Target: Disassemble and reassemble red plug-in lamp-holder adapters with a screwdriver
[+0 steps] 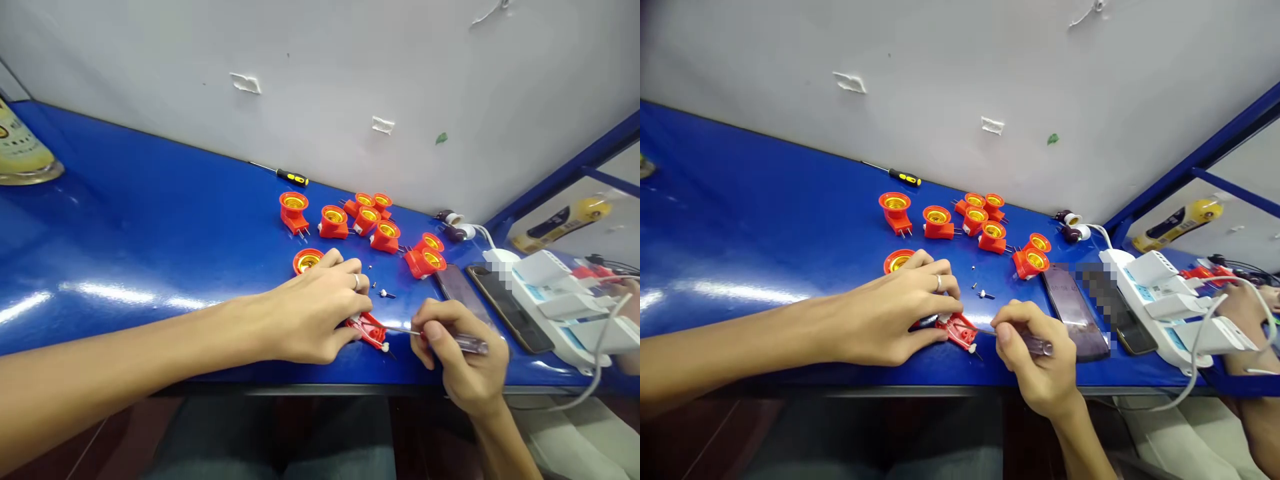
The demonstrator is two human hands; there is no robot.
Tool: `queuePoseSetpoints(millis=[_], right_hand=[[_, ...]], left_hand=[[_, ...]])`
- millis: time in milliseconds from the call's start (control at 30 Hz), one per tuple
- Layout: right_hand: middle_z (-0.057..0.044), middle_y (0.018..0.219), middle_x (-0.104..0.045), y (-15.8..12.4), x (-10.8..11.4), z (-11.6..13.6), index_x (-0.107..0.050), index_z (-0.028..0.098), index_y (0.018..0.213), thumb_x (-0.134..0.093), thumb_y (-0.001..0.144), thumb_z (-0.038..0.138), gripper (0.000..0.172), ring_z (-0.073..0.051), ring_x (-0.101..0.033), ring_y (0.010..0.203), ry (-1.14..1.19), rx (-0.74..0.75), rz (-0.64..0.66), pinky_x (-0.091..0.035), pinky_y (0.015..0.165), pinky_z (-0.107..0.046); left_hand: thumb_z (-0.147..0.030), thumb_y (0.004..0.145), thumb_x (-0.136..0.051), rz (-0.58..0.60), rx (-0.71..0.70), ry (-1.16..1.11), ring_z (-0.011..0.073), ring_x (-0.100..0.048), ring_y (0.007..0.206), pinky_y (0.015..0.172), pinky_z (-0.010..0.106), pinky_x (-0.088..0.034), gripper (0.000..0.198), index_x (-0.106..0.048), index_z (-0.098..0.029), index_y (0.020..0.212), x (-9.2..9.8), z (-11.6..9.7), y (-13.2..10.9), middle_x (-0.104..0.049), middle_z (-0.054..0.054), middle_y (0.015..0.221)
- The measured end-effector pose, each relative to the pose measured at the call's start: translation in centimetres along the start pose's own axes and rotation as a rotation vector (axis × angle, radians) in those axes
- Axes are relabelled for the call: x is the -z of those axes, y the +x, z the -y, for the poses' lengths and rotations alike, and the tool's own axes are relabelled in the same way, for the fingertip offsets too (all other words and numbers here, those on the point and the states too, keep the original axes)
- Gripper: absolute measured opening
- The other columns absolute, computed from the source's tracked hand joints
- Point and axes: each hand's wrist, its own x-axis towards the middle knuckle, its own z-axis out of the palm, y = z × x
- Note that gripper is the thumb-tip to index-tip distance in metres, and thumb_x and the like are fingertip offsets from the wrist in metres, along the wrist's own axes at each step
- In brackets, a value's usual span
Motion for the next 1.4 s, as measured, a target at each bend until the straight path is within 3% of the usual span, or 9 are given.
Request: queuePoseSetpoints(millis=[200, 500, 700, 833, 933, 1400], right_hand=[[0.002, 0.069, -0.057, -0.3, 0.3, 0.5, -0.061, 0.019, 0.090, -0.059, 0.087, 0.003, 0.016, -0.010, -0.054, 0.061, -0.098, 0.058, 0.062, -0.044, 0.058, -0.026], [0.004, 0.066, -0.059, -0.4, 1.2, 0.5, -0.062, 0.020, 0.091, -0.059, 0.089, 0.006, 0.015, -0.010, -0.057, 0.060, -0.108, -0.006, 0.174, -0.046, 0.062, -0.026], [0.002, 0.084, -0.063, -0.5, 1.6, 0.5, -0.060, 0.022, 0.095, -0.057, 0.093, 0.011, 0.011, -0.010, -0.060, 0.074, -0.167, -0.025, 0.267, -0.046, 0.068, -0.023], [0.001, 0.092, -0.060, -0.7, 2.0, 0.6, -0.057, 0.025, 0.108, -0.057, 0.096, 0.018, 0.014, -0.011, -0.056, 0.083, -0.328, -0.055, 0.305, -0.045, 0.075, -0.024], [-0.001, 0.096, -0.058, -1.0, 2.1, 0.7, -0.056, 0.024, 0.106, -0.053, 0.098, 0.019, 0.010, -0.013, -0.054, 0.089, -0.409, -0.032, 0.359, -0.044, 0.078, -0.027], [-0.005, 0.099, -0.054, -1.8, 1.8, 0.7, -0.054, 0.025, 0.114, -0.048, 0.101, 0.025, 0.015, -0.017, -0.052, 0.089, -0.568, -0.040, 0.434, -0.046, 0.076, -0.032]], left_hand=[[-0.025, 0.087, -0.067, 0.044, 0.008, -0.024, 0.0208, -0.052, 0.090, 0.082, 0.038, -0.030, 0.009, -0.072, -0.019, 0.091, 0.0, 0.3, 0.2, -0.067, 0.004, 0.093], [-0.025, 0.088, -0.067, 0.047, 0.006, -0.025, 0.0206, -0.052, 0.092, 0.083, 0.038, -0.030, 0.009, -0.072, -0.018, 0.091, 0.0, 0.4, 0.3, -0.067, 0.004, 0.094], [-0.026, 0.089, -0.066, 0.062, 0.007, -0.017, 0.0204, -0.052, 0.093, 0.084, 0.039, -0.030, 0.012, -0.073, -0.018, 0.096, 0.0, 0.4, 0.3, -0.066, 0.003, 0.093], [-0.025, 0.089, -0.065, 0.062, 0.007, -0.022, 0.0209, -0.052, 0.094, 0.084, 0.039, -0.030, 0.012, -0.072, -0.019, 0.097, 0.0, 0.5, 0.3, -0.066, 0.003, 0.094], [-0.024, 0.089, -0.066, 0.065, 0.002, -0.031, 0.0208, -0.052, 0.094, 0.084, 0.039, -0.030, 0.011, -0.072, -0.019, 0.096, 0.0, 0.6, 0.4, -0.066, 0.003, 0.093], [-0.026, 0.087, -0.070, 0.046, -0.011, 0.014, 0.0214, -0.051, 0.093, 0.082, 0.040, -0.029, 0.011, -0.074, -0.021, 0.095, 0.1, 0.8, 0.3, -0.067, 0.003, 0.090]])
